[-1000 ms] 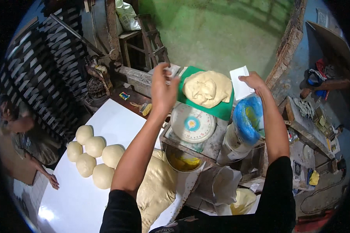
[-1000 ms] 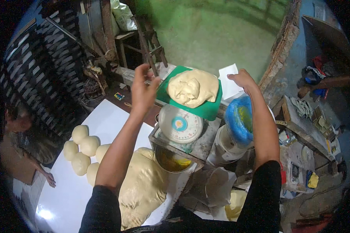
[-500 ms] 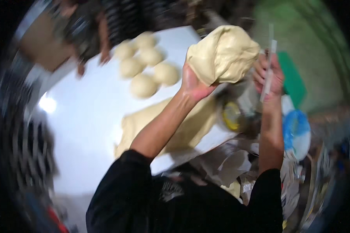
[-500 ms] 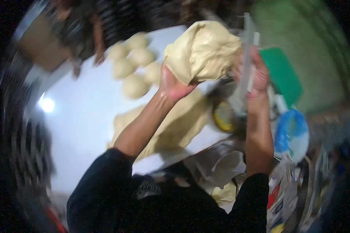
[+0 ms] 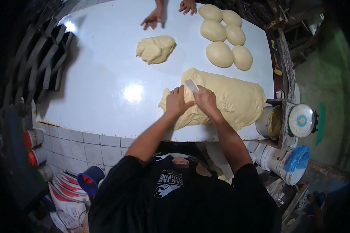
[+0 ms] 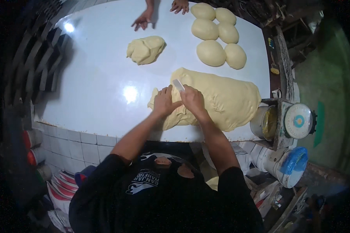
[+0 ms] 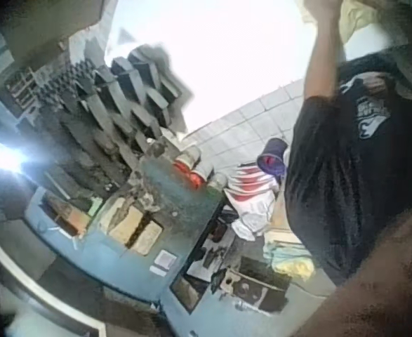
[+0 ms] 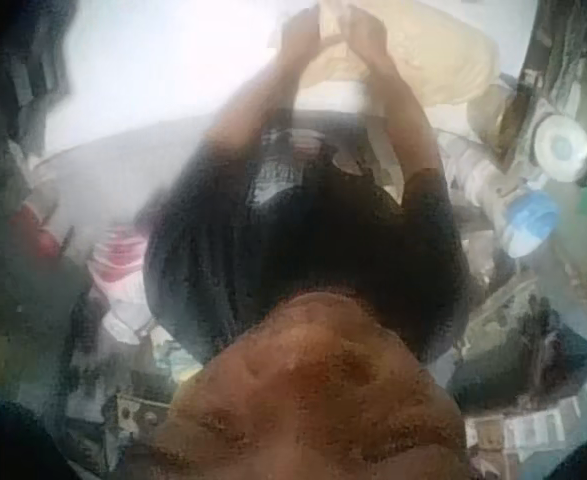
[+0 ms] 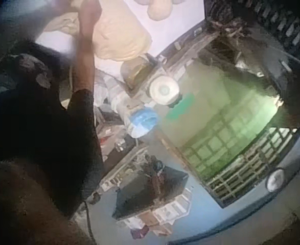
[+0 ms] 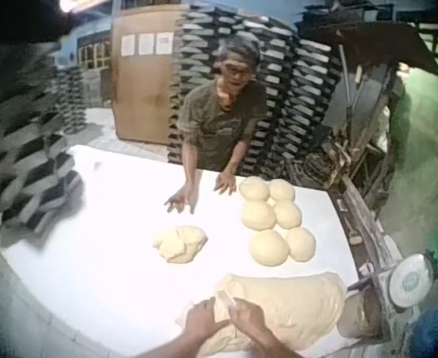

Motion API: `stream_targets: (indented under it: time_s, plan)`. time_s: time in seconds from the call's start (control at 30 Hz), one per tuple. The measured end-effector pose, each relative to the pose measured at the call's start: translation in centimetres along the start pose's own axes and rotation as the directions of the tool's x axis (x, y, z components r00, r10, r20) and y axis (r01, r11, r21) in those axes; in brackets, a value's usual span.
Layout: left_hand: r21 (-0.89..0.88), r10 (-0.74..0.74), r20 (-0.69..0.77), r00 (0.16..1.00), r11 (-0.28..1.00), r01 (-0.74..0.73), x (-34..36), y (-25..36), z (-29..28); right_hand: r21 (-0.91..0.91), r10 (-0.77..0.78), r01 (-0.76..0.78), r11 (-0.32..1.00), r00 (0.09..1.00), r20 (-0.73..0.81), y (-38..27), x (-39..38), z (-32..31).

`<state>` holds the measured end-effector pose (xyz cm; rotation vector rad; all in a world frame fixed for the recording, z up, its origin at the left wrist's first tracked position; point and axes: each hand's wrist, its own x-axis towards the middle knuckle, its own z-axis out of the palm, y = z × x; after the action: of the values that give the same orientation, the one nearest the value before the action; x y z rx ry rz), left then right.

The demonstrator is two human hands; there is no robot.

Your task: The person uses a bench scraper to cut portions of dough from a large mass, weighs each portion on a scale, and then rolls and shapes the portions by hand on a white table.

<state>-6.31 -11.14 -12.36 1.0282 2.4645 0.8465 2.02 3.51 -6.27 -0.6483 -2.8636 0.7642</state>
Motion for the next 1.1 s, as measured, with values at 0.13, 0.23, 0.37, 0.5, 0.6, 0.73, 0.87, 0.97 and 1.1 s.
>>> stream_targets:
  time_s: [0.13, 0.23, 0.37, 0.5, 0.6, 0.73, 0.87, 0.97, 1.1]
  plan:
    - [-0.162, -0.25, 0.1, 0.963, 0.951, 0.263, 0.0, -2.4, -1.9, -0.099, -0.083, 0.092, 0.991, 0.993, 0.085, -1.7, 2.5, 5.8]
    - [-0.212, -0.332, 0.146, 0.932, 0.91, 0.357, -0.5, -4.9, -2.7, -0.037, -0.091, 0.09, 0.995, 0.996, -0.008, -2.8, 5.7, 8.9]
    - [-0.617, -0.347, 0.22, 0.911, 0.674, 0.406, -7.2, -6.5, -5.0, 0.129, 0.212, -0.209, 0.969, 0.977, -0.003, -1.8, 6.7, 9.0]
    - [-0.764, -0.489, 0.231, 0.841, 0.444, 0.468, -12.0, -10.0, -5.4, 0.585, 0.37, -0.441, 0.681, 0.896, 0.245, -4.8, 3.4, 3.5]
    - [-0.797, -0.483, 0.34, 0.807, 0.307, 0.52, -12.2, -9.5, -5.0, -0.234, 0.358, -0.296, 0.926, 0.886, 0.294, -1.4, -4.5, 6.6]
    - [-0.833, -0.469, 0.411, 0.782, 0.156, 0.531, -13.2, -9.3, -5.6, -0.167, 0.121, -0.138, 0.976, 0.987, -0.104, -2.7, -4.2, 12.6]
    - [-0.857, -0.442, 0.192, 0.876, 0.359, 0.369, -17.8, -13.2, -8.2, 0.655, 0.334, -0.29, 0.698, 0.941, 0.06, -2.7, -1.1, 9.1]
    - [-0.819, -0.575, 0.133, 0.807, 0.395, 0.416, -19.5, -11.7, -11.9, 0.395, 0.344, -0.378, 0.837, 0.926, 0.157, -0.5, -8.0, 7.0]
    - [-0.785, -0.363, 0.05, 0.93, 0.561, 0.261, -19.7, -11.7, -7.0, -0.046, 0.055, -0.065, 0.997, 0.982, -0.181, -5.0, -13.7, 14.8]
